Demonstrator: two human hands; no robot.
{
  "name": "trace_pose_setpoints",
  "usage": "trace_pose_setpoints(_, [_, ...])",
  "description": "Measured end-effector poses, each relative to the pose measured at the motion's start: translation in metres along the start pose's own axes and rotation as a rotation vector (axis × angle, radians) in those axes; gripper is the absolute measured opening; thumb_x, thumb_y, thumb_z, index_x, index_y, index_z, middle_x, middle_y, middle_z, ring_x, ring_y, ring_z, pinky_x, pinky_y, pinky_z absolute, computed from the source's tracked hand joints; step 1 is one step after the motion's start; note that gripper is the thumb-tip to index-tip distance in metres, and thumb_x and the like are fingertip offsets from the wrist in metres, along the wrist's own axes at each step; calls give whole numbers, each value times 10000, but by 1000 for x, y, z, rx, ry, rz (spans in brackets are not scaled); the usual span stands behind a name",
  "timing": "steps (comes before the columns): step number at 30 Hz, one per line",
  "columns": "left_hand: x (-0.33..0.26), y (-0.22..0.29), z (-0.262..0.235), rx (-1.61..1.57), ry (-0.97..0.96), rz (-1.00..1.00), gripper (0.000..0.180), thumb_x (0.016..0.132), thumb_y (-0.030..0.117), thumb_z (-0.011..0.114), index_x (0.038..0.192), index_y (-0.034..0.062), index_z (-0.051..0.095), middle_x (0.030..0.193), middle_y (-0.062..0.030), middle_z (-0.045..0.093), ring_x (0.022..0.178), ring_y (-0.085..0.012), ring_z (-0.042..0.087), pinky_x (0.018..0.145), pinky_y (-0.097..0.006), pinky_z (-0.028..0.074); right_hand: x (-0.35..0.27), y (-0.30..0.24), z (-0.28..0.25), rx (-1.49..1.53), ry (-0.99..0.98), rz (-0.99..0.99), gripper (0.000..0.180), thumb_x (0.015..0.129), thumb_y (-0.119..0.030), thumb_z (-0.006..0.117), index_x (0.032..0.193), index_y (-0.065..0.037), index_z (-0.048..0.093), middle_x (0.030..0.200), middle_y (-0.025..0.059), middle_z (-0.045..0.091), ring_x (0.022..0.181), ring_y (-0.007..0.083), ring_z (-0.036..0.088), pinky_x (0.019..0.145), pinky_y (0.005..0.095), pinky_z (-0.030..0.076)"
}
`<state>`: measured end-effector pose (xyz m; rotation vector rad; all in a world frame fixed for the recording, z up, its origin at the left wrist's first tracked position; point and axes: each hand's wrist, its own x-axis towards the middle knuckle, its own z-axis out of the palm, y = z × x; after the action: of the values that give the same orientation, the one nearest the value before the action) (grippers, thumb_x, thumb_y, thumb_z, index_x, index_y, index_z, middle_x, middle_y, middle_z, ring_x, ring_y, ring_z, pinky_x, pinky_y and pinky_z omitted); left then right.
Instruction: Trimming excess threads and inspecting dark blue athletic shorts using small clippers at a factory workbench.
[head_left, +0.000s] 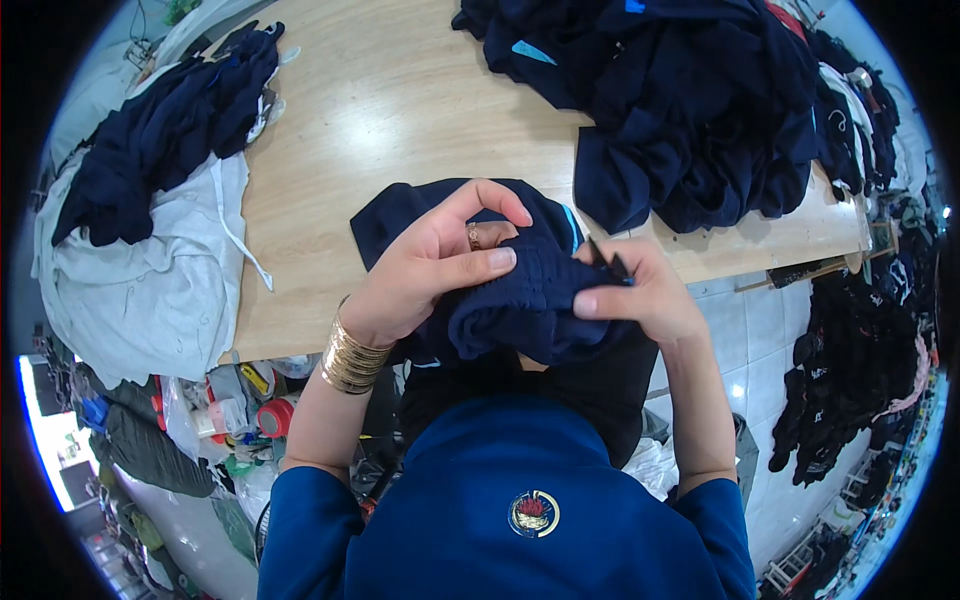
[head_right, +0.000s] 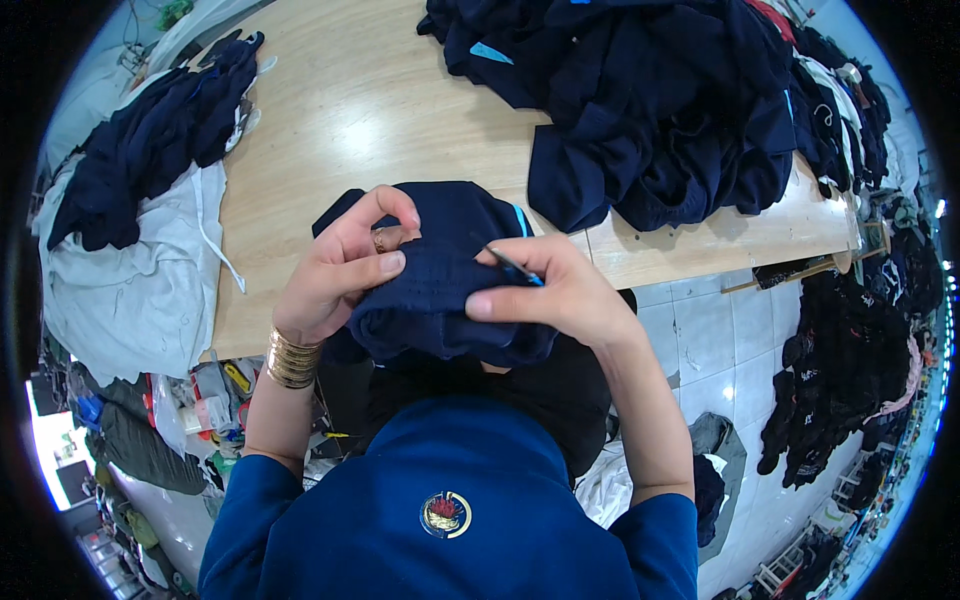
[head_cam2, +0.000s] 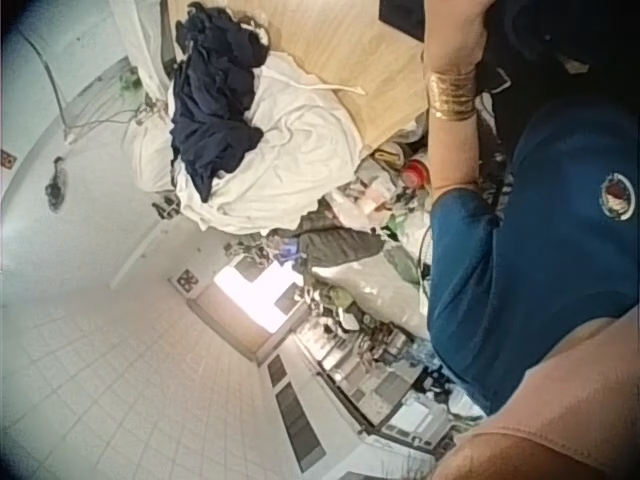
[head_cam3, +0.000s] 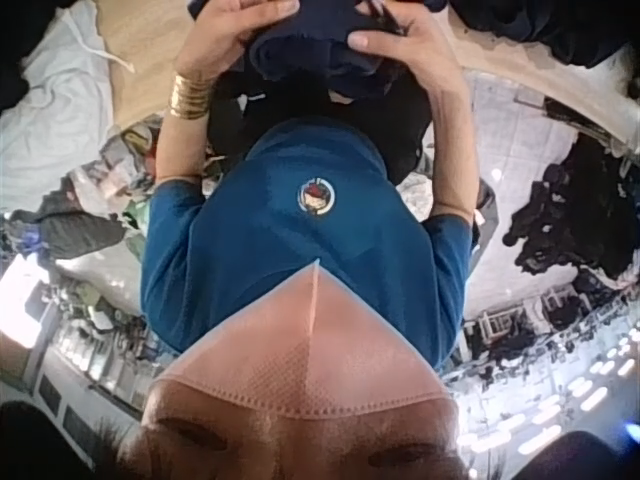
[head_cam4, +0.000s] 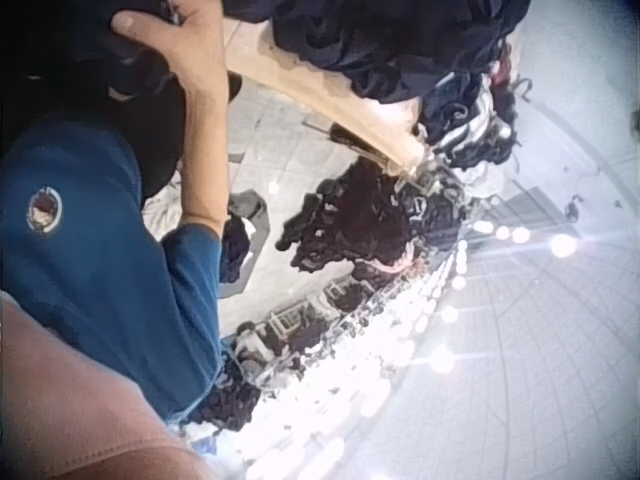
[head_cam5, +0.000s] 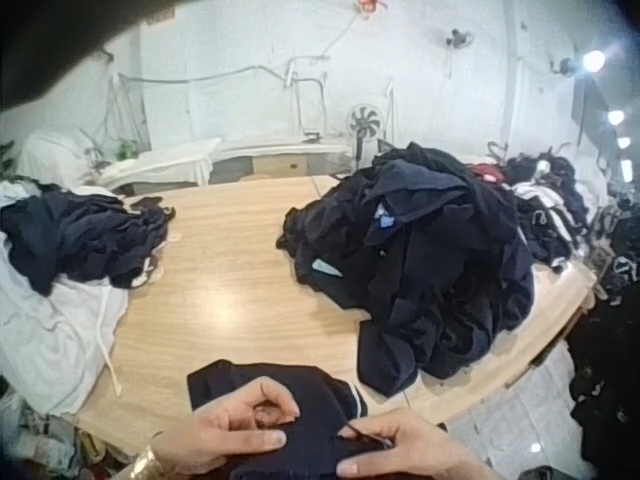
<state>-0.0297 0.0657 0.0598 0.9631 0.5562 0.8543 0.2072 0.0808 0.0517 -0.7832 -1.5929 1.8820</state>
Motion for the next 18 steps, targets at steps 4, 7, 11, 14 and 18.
trace_pose_setpoints(4, [-2, 6, 7, 311, 96, -5, 335, 848, 120, 550, 1159, 47, 450, 1060, -43, 509, 987, -102, 499, 845, -232, 407, 5, -8, 9, 4, 152, 105, 170, 745, -138, 721, 837, -17, 646, 720, -34, 598, 613, 12, 510, 586, 173, 408])
trace_pose_setpoints(7, [-8, 2, 17, 673, 57, 190, 369, 781, 79, 632, 1126, 29, 511, 1072, -48, 526, 1034, -137, 501, 889, -262, 402, 7, -12, 19, 331, 355, 171, 163, 792, -171, 674, 820, -13, 641, 743, 12, 622, 635, 54, 570, 568, 174, 442])
trace_pose_setpoints(11, [-2, -17, 15, 769, 231, 333, 208, 801, 87, 647, 1001, 50, 605, 920, -51, 606, 828, -123, 581, 741, -224, 456, 9, -19, 27, 405, 444, 229, 164, 808, -181, 663, 807, -18, 642, 760, 14, 620, 640, 56, 565, 599, 174, 439])
trace_pose_setpoints(14, [-6, -14, 20, 678, 228, 76, 177, 837, 122, 615, 984, 25, 605, 831, -47, 619, 756, -111, 574, 703, -217, 447, 6, 0, 16, 261, 430, 183, 141, 811, -164, 660, 810, -23, 649, 772, 11, 614, 665, 64, 553, 615, 189, 419])
trace_pose_setpoints(18, [-6, -29, 19, 680, 224, 79, 182, 850, 161, 604, 946, 6, 606, 789, -35, 622, 715, -79, 555, 662, -218, 442, -1, -6, 17, -465, 624, -148, 85, 785, -103, 667, 842, -41, 659, 742, 9, 578, 713, 88, 536, 584, 214, 371])
